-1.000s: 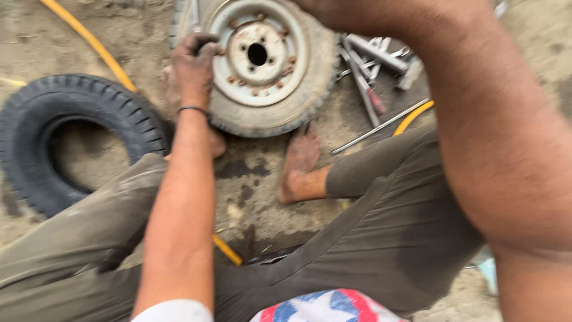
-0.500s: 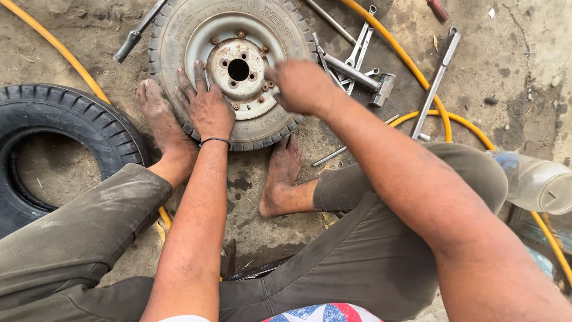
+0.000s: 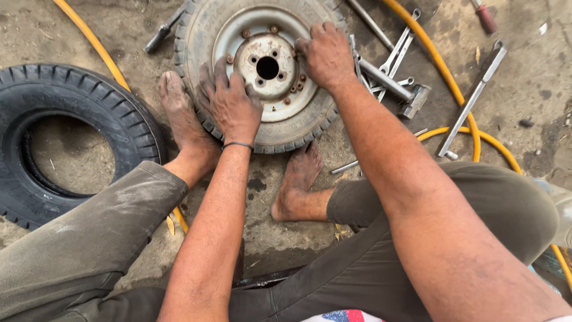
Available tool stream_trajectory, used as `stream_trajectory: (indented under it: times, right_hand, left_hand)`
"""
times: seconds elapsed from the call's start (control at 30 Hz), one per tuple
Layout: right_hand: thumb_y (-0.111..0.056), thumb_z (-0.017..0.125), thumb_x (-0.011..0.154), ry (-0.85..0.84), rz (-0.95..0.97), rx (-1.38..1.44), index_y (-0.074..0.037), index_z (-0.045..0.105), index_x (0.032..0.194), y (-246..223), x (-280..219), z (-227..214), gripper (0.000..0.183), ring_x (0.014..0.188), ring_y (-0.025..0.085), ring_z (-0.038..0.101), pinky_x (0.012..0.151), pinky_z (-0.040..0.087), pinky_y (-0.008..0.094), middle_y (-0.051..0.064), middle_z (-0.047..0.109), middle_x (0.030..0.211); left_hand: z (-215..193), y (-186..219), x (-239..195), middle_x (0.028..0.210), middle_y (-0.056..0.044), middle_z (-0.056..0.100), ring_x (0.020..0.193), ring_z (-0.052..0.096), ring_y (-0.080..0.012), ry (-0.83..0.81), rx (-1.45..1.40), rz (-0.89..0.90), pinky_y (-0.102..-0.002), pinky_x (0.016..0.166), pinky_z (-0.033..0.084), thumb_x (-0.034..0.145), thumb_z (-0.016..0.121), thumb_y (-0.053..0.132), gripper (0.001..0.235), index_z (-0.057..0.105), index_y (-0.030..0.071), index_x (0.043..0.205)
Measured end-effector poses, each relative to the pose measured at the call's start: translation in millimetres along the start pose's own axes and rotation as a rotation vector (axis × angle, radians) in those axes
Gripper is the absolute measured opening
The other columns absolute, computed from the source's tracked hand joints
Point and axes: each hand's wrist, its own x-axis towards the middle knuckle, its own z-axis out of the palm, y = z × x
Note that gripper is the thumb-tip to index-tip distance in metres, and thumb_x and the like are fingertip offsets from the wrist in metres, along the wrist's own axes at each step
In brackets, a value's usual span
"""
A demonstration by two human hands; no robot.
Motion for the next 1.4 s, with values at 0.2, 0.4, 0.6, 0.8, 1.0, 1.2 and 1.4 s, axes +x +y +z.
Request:
stream_trajectory:
  times: [0.2, 0.4, 0.6, 0.8, 1.0, 1.2, 1.4]
  right_hand:
    - [-0.029, 0.062, 0.102, -0.096, -0.067, -0.058, -0.019, 0.075, 0.116, -6, 1, 8, 0.021, 0.076, 0.018, 0.060, 0.065, 0.055, 0.036, 0.007, 0.064, 0.083]
    - [-0.019, 0.066, 0.101, 0.072, 0.045, 0.310, -0.016, 0.074, 0.106, 10, 16, 18, 0.010, 0.071, 0.018, 0.065, 0.063, 0.058, 0.036, 0.005, 0.065, 0.079]
    - [-0.007, 0.063, 0.085, 0.115, 0.443, 1.577, -0.010, 0.069, 0.105, 65, -4, 2, 0.021, 0.068, 0.017, 0.069, 0.059, 0.058, 0.040, 0.005, 0.071, 0.087]
    - [-0.021, 0.081, 0.074, 0.182, 0.036, 0.749, -0.012, 0.079, 0.088, 26, -25, -1, 0.018, 0.080, 0.025, 0.069, 0.073, 0.058, 0.044, 0.008, 0.075, 0.088]
    - [-0.017, 0.066, 0.090, -0.047, 0.008, 0.177, -0.011, 0.079, 0.082, -29, -22, 17, 0.016, 0.085, 0.031, 0.074, 0.072, 0.060, 0.045, 0.013, 0.076, 0.086]
    - [-0.013, 0.066, 0.082, -0.051, 0.080, 0.318, -0.011, 0.081, 0.087, -40, -21, 18, 0.016, 0.088, 0.031, 0.075, 0.073, 0.061, 0.047, 0.014, 0.077, 0.092]
    - [-0.022, 0.057, 0.083, -0.059, 0.335, 1.814, -0.007, 0.070, 0.083, 3, -23, -2, 0.020, 0.063, 0.023, 0.068, 0.052, 0.051, 0.038, 0.011, 0.072, 0.072]
  left_hand:
    - [29, 1, 31, 0.088, -0.014, 0.070, 0.072, 0.056, -0.0304, -0.325, -1.109, -0.659, -0.050, 0.066, 0.045, 0.086, 0.055, -0.007, 0.016, 0.066, 0.002, 0.093]
    - [26, 39, 5, 0.088, -0.021, 0.065, 0.082, 0.064, -0.0446, -0.280, -0.234, 0.292, -0.053, 0.070, 0.052, 0.072, 0.073, 0.004, 0.024, 0.068, 0.004, 0.095]
    - [50, 51, 0, 0.095, -0.017, 0.068, 0.086, 0.068, -0.0407, -0.337, -0.084, 0.258, -0.053, 0.074, 0.054, 0.088, 0.067, 0.011, 0.015, 0.073, 0.014, 0.101]
    - [60, 45, 2, 0.097, -0.017, 0.070, 0.085, 0.069, -0.0382, -0.274, -0.140, 0.387, -0.049, 0.073, 0.055, 0.090, 0.075, 0.015, 0.015, 0.068, 0.004, 0.098]
    - [45, 17, 9, 0.088, -0.011, 0.071, 0.063, 0.068, -0.0150, -0.223, -0.928, -0.457, -0.029, 0.052, 0.056, 0.090, 0.068, -0.003, 0.014, 0.063, -0.001, 0.103]
    - [8, 20, 28, 0.088, -0.013, 0.072, 0.063, 0.071, -0.0145, -0.273, -1.308, -0.564, -0.026, 0.049, 0.057, 0.090, 0.058, -0.007, 0.015, 0.062, -0.002, 0.104]
    - [-23, 84, 39, 0.092, -0.011, 0.069, 0.069, 0.070, -0.0111, -0.228, -1.018, -0.184, -0.024, 0.053, 0.059, 0.099, 0.062, -0.009, 0.007, 0.063, -0.005, 0.104]
